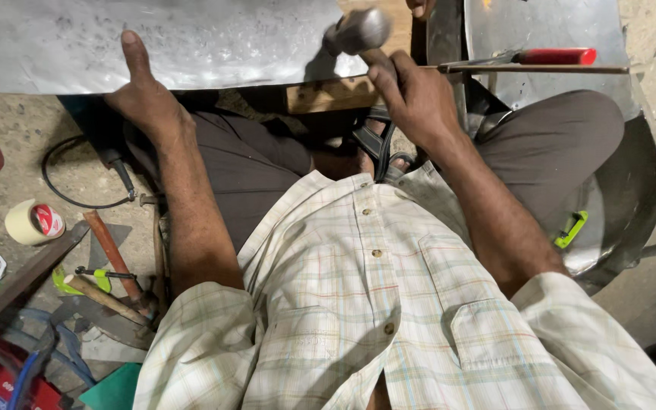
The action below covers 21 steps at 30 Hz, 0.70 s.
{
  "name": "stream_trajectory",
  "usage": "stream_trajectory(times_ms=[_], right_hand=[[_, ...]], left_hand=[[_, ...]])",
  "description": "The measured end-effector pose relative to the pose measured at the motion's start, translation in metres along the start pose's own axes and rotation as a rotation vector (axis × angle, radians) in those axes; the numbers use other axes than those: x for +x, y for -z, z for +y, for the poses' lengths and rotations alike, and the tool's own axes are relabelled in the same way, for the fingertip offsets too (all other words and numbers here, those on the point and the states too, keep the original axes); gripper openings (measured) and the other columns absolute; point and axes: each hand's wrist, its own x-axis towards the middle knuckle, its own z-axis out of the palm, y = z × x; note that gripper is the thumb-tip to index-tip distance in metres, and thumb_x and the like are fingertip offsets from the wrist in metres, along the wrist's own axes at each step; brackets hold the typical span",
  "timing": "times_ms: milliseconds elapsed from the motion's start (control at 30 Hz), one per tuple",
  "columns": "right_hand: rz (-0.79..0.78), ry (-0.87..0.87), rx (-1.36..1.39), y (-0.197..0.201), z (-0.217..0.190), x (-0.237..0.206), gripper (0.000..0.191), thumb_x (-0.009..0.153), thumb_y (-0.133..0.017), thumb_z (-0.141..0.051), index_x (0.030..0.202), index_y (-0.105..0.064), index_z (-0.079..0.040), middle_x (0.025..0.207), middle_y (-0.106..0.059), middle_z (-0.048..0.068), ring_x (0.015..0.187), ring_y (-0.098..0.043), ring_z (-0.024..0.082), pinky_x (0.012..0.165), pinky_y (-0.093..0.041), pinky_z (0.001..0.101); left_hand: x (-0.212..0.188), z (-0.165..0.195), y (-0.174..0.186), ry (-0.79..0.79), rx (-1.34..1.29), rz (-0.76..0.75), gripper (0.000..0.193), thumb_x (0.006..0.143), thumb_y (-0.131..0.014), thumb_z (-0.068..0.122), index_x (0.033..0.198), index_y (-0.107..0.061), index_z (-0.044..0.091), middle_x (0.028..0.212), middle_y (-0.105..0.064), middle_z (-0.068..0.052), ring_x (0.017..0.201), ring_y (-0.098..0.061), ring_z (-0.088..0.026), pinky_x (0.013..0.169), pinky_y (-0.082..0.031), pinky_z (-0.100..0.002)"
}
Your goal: The person sits on the floor and uses a hammer to shape a curved metal sheet placed on a wooden block. They repeatedly strike the metal to form a curve, occasionally repositioning the sheet and adjusting their grip.
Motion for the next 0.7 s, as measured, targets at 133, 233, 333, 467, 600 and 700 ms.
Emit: stream_trajectory(times_ms=[133, 233, 333, 467, 600, 700], right_hand=[[0.007, -0.043, 0.375, 0.023, 0.001, -0.004, 0.048, 0.118, -0.044, -0.051, 0.103, -0.058, -0.008, 0.069, -0.051, -0.001, 0.055, -0.051, 0.01, 0.047, -0.044, 0.0313], [0.222, 0.184, 0.478, 0.019, -0.002, -0.016, 0.048, 0.121, -0.044, -0.05, 0.099, -0.056, -0.008, 0.075, -0.054, 0.003, 0.055, -0.053, 0.014, 0.05, -0.044, 0.032], [0.291, 0.283, 0.339, -0.001, -0.004, -0.006, 0.05, 0.119, -0.041, -0.051, 0.095, -0.061, -0.011, 0.07, -0.053, 0.001, 0.055, -0.052, 0.012, 0.049, -0.047, 0.0302], [-0.073, -0.217, 0.002, 0.0, -0.002, 0.013, 0.047, 0.111, -0.046, -0.054, 0.098, -0.063, -0.012, 0.055, -0.048, -0.003, 0.043, -0.046, 0.009, 0.04, -0.039, 0.0303], [0.091, 0.038, 0.426, 0.016, 0.002, -0.006, 0.051, 0.117, -0.038, -0.053, 0.106, -0.062, -0.009, 0.067, -0.049, -0.003, 0.053, -0.051, 0.008, 0.044, -0.044, 0.0307], [0.262, 0.244, 0.442, 0.008, 0.004, -0.022, 0.054, 0.116, -0.038, -0.053, 0.112, -0.064, -0.006, 0.067, -0.048, 0.0, 0.052, -0.049, 0.011, 0.046, -0.041, 0.0331]], left_hand=[[0.009, 0.0, 0.004, -0.162, -0.095, -0.119, 0.044, 0.095, -0.086, 0.033, 0.072, -0.064, 0.002, 0.077, -0.071, -0.007, 0.074, -0.067, -0.014, 0.106, -0.051, -0.046], [0.008, -0.003, 0.015, -0.126, -0.064, -0.072, 0.049, 0.094, -0.087, 0.032, 0.069, -0.057, 0.003, 0.069, -0.055, -0.003, 0.065, -0.055, -0.013, 0.112, -0.059, -0.043], [0.01, -0.003, 0.014, -0.096, -0.059, -0.045, 0.047, 0.094, -0.087, 0.03, 0.076, -0.057, -0.001, 0.07, -0.049, -0.004, 0.062, -0.049, -0.014, 0.107, -0.057, -0.044], [0.012, 0.007, 0.003, -0.096, -0.066, -0.059, 0.048, 0.095, -0.085, 0.029, 0.096, -0.056, -0.01, 0.081, -0.049, -0.012, 0.074, -0.049, -0.021, 0.113, -0.051, -0.047], [0.008, 0.02, 0.007, -0.032, -0.055, -0.036, 0.057, 0.096, -0.083, 0.028, 0.116, -0.055, -0.018, 0.093, -0.049, -0.021, 0.085, -0.049, -0.028, 0.119, -0.044, -0.051], [0.005, 0.026, 0.011, 0.137, 0.005, 0.007, 0.066, 0.097, -0.081, 0.027, 0.13, -0.054, -0.024, 0.102, -0.048, -0.028, 0.094, -0.049, -0.033, 0.123, -0.039, -0.053]])
